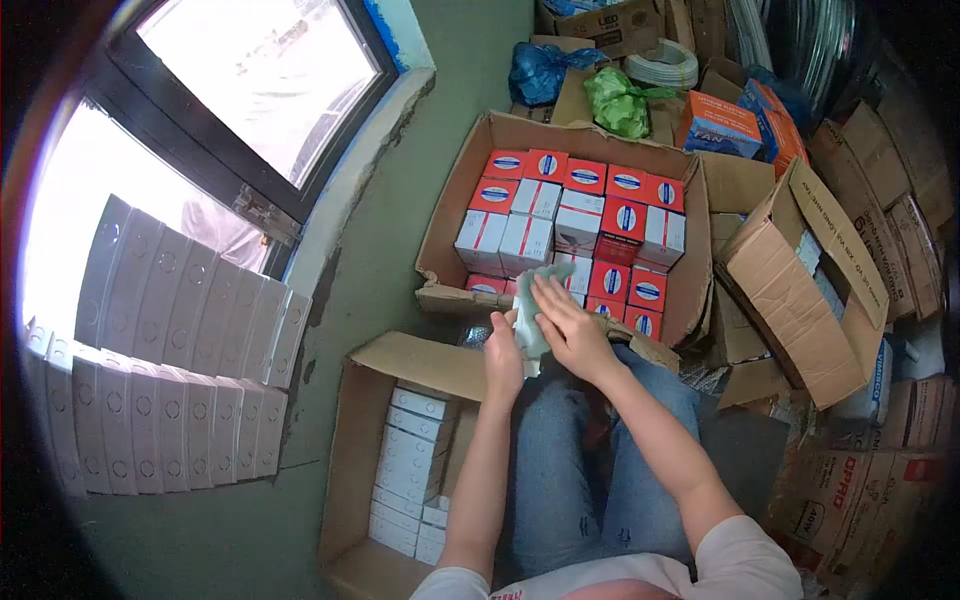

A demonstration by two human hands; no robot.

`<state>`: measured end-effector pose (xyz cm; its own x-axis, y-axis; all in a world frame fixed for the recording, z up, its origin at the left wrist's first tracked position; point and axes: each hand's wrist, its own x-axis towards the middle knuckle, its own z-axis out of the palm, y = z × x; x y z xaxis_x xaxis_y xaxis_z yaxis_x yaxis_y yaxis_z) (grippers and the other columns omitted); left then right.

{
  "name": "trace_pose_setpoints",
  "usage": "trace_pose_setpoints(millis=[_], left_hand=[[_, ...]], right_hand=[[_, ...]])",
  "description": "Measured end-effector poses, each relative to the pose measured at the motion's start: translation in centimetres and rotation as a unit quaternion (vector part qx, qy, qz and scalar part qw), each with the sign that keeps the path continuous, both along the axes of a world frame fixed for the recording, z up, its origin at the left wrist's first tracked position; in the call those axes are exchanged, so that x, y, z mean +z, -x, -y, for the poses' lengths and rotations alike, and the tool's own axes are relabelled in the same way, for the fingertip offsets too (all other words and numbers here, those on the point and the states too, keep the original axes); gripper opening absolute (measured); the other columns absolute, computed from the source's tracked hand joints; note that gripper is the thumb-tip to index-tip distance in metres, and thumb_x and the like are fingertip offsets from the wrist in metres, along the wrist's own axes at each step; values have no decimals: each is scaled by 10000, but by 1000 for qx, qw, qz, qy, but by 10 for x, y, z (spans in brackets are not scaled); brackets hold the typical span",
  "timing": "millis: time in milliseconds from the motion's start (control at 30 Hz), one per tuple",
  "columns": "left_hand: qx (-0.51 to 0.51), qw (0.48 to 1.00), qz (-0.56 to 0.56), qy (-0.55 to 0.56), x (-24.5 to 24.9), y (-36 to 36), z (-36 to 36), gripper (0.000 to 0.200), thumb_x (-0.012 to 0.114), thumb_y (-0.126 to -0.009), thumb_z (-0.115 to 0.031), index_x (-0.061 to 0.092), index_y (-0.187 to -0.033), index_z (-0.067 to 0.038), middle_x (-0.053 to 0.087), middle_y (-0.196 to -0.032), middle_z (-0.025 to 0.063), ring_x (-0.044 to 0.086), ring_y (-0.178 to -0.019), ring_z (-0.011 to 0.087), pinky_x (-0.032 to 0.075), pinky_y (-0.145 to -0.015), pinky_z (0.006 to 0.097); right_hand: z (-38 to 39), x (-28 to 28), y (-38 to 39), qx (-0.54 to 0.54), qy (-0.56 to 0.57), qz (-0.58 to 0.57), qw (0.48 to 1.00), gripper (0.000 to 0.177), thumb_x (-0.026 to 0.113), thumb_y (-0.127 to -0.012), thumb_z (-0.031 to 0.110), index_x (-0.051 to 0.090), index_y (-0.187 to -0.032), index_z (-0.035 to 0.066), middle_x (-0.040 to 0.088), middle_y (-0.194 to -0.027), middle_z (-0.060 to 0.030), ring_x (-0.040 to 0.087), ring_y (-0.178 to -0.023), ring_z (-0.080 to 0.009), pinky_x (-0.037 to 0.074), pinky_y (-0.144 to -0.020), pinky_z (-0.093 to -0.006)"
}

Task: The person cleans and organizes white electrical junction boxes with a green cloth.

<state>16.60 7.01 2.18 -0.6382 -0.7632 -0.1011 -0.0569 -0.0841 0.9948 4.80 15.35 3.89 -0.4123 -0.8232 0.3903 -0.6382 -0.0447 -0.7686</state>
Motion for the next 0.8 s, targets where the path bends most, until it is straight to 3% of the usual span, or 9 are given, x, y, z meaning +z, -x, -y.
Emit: trace_pose_setpoints(millis=[100,133,233,367,500,533,633,767,800], left_hand=[[33,999,-18,-39,-1,0,1,825,141,-985,-618,559,-1178,67,608,-1134,116,545,-1042,173,387,-956,297],[44,994,-79,-61,-7,2,3,816,146,-982,-625,558,-1173,53,608,-1131,111,538,-1046,179,382,-962,298],[121,988,-58,-80,-21,-4,13,798,147,-981,-626,556,-1186,28,609,-1136,106,538,-1066,187,381,-970,299],[71,990,-112,-57,1,2,4,780,154,-984,-620,558,-1199,11,613,-1122,101,544,-1048,177,394,-951,304],[9,997,72,5,10,-2,-6,708,166,-1028,-495,545,-1253,59,646,-1088,150,600,-981,201,462,-853,344],[7,992,89,93,10,-2,-8,657,184,-1033,-447,564,-1225,55,664,-955,201,637,-899,219,486,-786,357],[-25,983,124,134,17,-3,-12,788,170,-994,-599,611,-1144,36,598,-789,39,531,-727,125,429,-640,290],[21,964,158,214,-25,0,-2,614,170,-1027,-406,588,-1173,19,561,-620,199,610,-611,282,440,-598,441],[3,981,178,73,14,-1,-8,673,157,-1027,-465,605,-1155,22,634,-744,182,638,-733,241,478,-687,390]], right_hand=[[-5,1,-8,14,-20,-95,995,417,504,-955,210,517,-1327,23,465,-1414,-148,365,-1353,-366,308,-1111,-454],[-7,1,-15,45,-11,-90,995,406,515,-947,201,533,-1312,25,478,-1403,-146,364,-1354,-365,295,-1123,-445],[-14,-1,-38,108,-14,-2,994,394,524,-941,202,555,-1292,25,505,-1381,-139,368,-1352,-365,267,-1137,-449],[-4,-3,-34,52,-41,-60,996,486,449,-969,182,384,-1411,-8,297,-1516,-171,256,-1408,-361,233,-1149,-434],[13,-12,-18,-40,29,58,997,550,403,-985,178,228,-1466,-23,148,-1547,-231,176,-1429,-381,215,-1149,-438],[14,-16,-17,-58,40,75,995,557,400,-986,178,211,-1469,-27,140,-1543,-244,172,-1429,-385,211,-1148,-438],[10,-16,-30,-102,34,83,991,591,411,-980,174,166,-1468,-53,85,-1541,-264,95,-1428,-441,157,-1150,-495],[-7,-19,-59,-85,-63,-12,994,661,452,-928,87,113,-1473,-72,3,-1552,-267,-26,-1428,-472,71,-1153,-538],[-8,-19,-57,-64,-83,-7,994,660,453,-925,80,114,-1469,-79,2,-1552,-265,-22,-1430,-465,78,-1157,-528]])
